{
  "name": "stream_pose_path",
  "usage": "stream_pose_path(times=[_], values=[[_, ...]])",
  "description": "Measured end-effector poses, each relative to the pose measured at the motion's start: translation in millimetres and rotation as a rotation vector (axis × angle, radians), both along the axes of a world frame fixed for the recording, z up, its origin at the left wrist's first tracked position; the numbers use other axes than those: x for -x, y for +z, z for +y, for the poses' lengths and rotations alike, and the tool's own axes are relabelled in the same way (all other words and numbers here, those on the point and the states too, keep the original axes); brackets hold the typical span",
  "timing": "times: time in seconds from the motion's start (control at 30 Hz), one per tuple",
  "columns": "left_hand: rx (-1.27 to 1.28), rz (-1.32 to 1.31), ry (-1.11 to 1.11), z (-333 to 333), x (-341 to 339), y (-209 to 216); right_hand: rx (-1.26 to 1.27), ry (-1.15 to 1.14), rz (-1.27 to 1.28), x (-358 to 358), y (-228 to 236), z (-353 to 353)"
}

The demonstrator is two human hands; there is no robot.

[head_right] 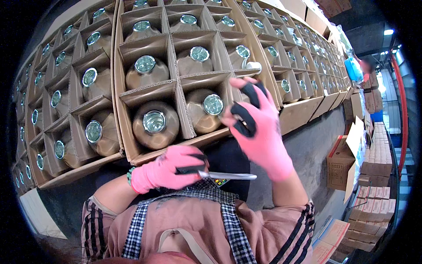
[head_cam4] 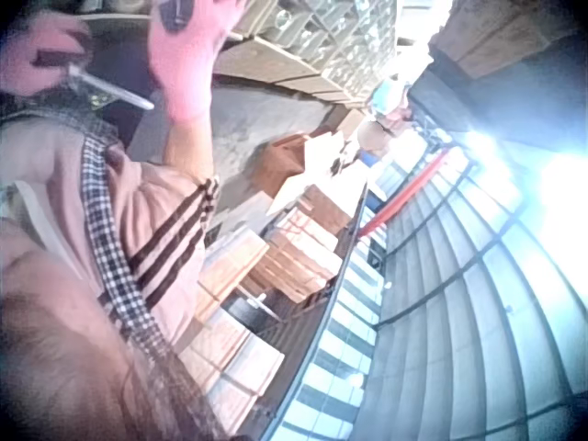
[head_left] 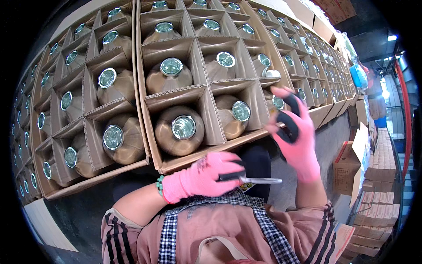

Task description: The person applies round gold stickers to the lids of glass jars arranged in cardboard boxes. They peel individual stickers from a sheet and press them onto the jar tops one by one.

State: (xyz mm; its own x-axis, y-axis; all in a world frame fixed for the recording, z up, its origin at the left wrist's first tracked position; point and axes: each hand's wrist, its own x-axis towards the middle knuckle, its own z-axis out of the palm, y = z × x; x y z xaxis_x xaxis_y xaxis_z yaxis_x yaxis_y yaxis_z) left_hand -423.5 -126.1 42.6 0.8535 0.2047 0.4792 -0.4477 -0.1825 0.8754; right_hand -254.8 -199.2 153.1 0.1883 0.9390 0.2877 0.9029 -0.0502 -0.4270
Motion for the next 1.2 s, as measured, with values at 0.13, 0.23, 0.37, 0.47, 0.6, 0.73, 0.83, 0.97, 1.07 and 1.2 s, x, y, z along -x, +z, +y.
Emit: stream_pose_path(times=[0.13,0.23,0.37,0.47,0.6,0.73,0.83,0.97,1.07,1.2], values=[[-0.018,-0.12,-0.11,-13.1,-3.5,0.7,0.274,0.181,-0.224,-24.7,-43.4,10.0],[0.018,-0.117,-0.095,-4.5,-1.1,7.6,0.379,0.343,-0.254,-21.8,-60.8,17.5],[0.039,-0.137,-0.054,-2.7,1.8,6.7,0.422,0.467,-0.364,-15.5,-66.3,33.9],[0.044,-0.122,-0.057,-3.7,0.5,3.1,0.398,0.517,-0.52,-17.4,-74.7,42.0],[0.037,-0.144,-0.054,-3.2,-0.7,2.3,0.385,0.52,-0.576,-20.1,-80.7,43.2],[0.08,-0.075,-0.082,2.5,1.1,6.7,0.322,0.45,-0.554,-18.3,-75.7,41.3],[0.075,-0.073,-0.005,3.6,2.5,6.6,0.223,0.308,-0.491,-16.4,-65.7,35.8],[0.15,0.132,0.255,7.6,5.1,14.2,-0.015,0.067,-0.212,9.4,2.8,11.9],[0.511,0.288,0.311,7.9,4.4,10.6,0.136,0.21,-0.234,35.7,35.2,-2.6],[0.403,0.21,0.342,6.4,1.4,8.2,0.236,0.182,-0.188,40.6,11.7,0.5]])
